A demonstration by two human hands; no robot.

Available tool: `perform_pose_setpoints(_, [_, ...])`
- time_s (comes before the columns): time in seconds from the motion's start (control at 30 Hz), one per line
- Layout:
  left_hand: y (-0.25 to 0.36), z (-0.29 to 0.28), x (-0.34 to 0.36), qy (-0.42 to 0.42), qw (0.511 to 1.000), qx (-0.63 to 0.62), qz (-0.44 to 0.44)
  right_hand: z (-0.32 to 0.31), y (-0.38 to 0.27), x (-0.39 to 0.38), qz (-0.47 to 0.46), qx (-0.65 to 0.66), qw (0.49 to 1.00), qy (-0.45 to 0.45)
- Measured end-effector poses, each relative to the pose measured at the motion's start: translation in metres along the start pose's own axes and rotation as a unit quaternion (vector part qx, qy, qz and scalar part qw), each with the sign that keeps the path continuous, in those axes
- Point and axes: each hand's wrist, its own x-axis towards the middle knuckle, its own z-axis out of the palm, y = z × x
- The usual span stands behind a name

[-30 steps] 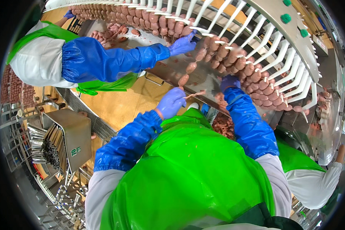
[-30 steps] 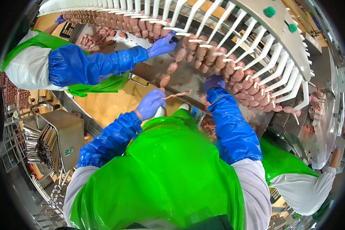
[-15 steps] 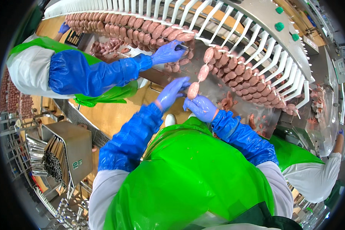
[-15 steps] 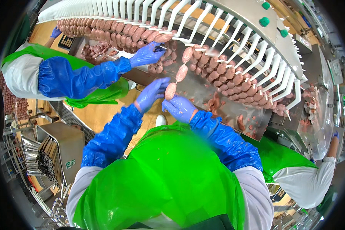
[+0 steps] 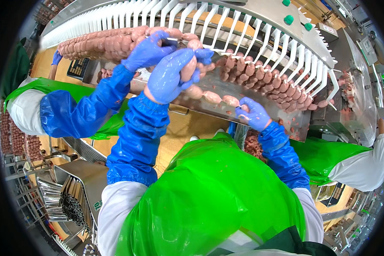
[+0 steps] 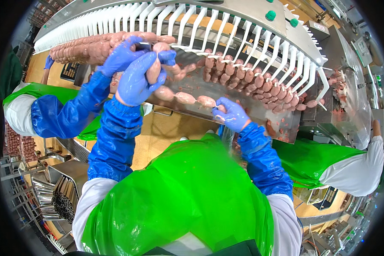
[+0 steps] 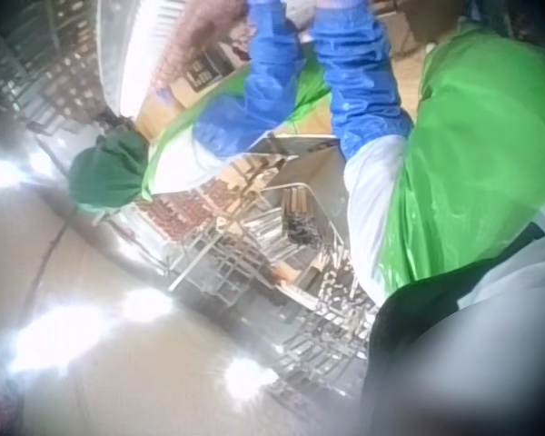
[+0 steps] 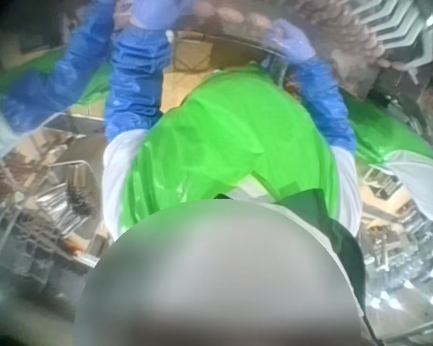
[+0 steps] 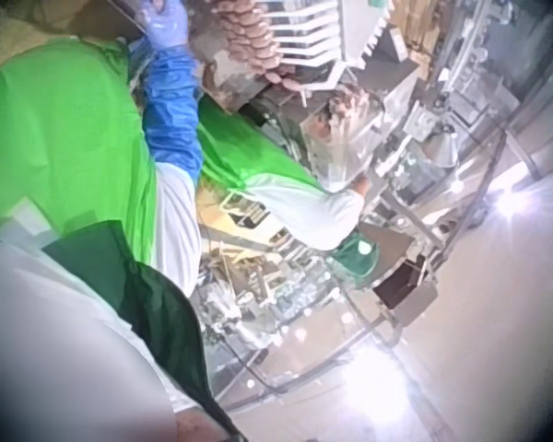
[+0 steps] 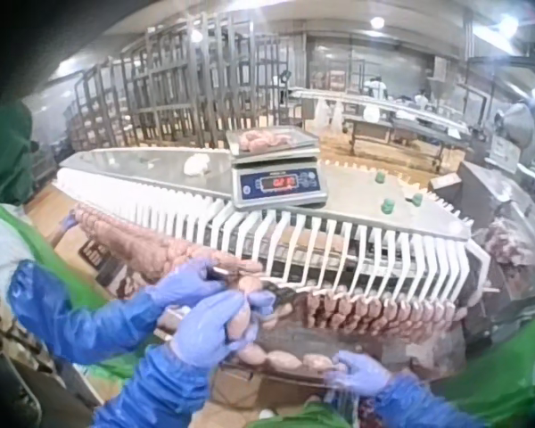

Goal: The person operates a meat processing machine and then manually links and separates sausages on a conveyor line. They handle the meat mixture and the formed sausages with gloved hands, placing finished units into a collection bin.

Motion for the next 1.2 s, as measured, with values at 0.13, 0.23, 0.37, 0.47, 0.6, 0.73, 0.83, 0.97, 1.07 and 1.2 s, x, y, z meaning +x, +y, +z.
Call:
perform_pose_setpoints(0.13, [-0.022,-0.034,-0.015,-0.090,0.962,0.257,0.005,-0.012,-0.091,-0.009,-0.049,-0.289,0.956,-0.014])
perform_pose_setpoints(0.23, [-0.057,-0.027,-0.020,-0.141,0.922,0.360,0.034,0.005,-0.133,0.006,-0.214,-0.379,0.898,-0.058])
perform_pose_setpoints(0.37, [-0.095,-0.012,-0.012,-0.112,0.909,0.401,0.022,0.047,-0.147,0.027,-0.300,-0.352,0.886,0.019])
perform_pose_setpoints(0.47, [-0.090,-0.003,-0.023,-0.045,0.980,0.194,-0.015,0.070,-0.145,0.011,-0.247,-0.331,0.902,0.127])
perform_pose_setpoints(0.6, [-0.084,-0.026,-0.027,-0.119,0.988,0.068,-0.070,0.052,-0.089,-0.009,-0.236,-0.352,0.894,0.145])
perform_pose_setpoints(0.73, [-0.087,-0.025,-0.018,-0.187,0.970,0.131,-0.087,0.025,-0.091,0.010,-0.272,-0.217,0.933,0.090])
perform_pose_setpoints(0.83, [-0.083,-0.009,-0.020,-0.232,0.966,0.114,0.011,0.016,-0.104,0.043,-0.273,-0.067,0.955,-0.094])
perform_pose_setpoints(0.97, [-0.073,0.004,-0.016,-0.067,0.988,0.060,-0.128,-0.012,-0.114,0.041,-0.201,-0.064,0.968,-0.134])
perform_pose_setpoints(1.07, [-0.069,0.015,-0.001,-0.137,0.886,0.405,-0.177,-0.033,-0.127,0.039,-0.139,-0.170,0.963,-0.153])
perform_pose_setpoints(1.2, [-0.077,0.028,0.005,-0.249,0.847,0.452,0.128,-0.051,-0.109,0.037,-0.168,-0.061,0.972,-0.156])
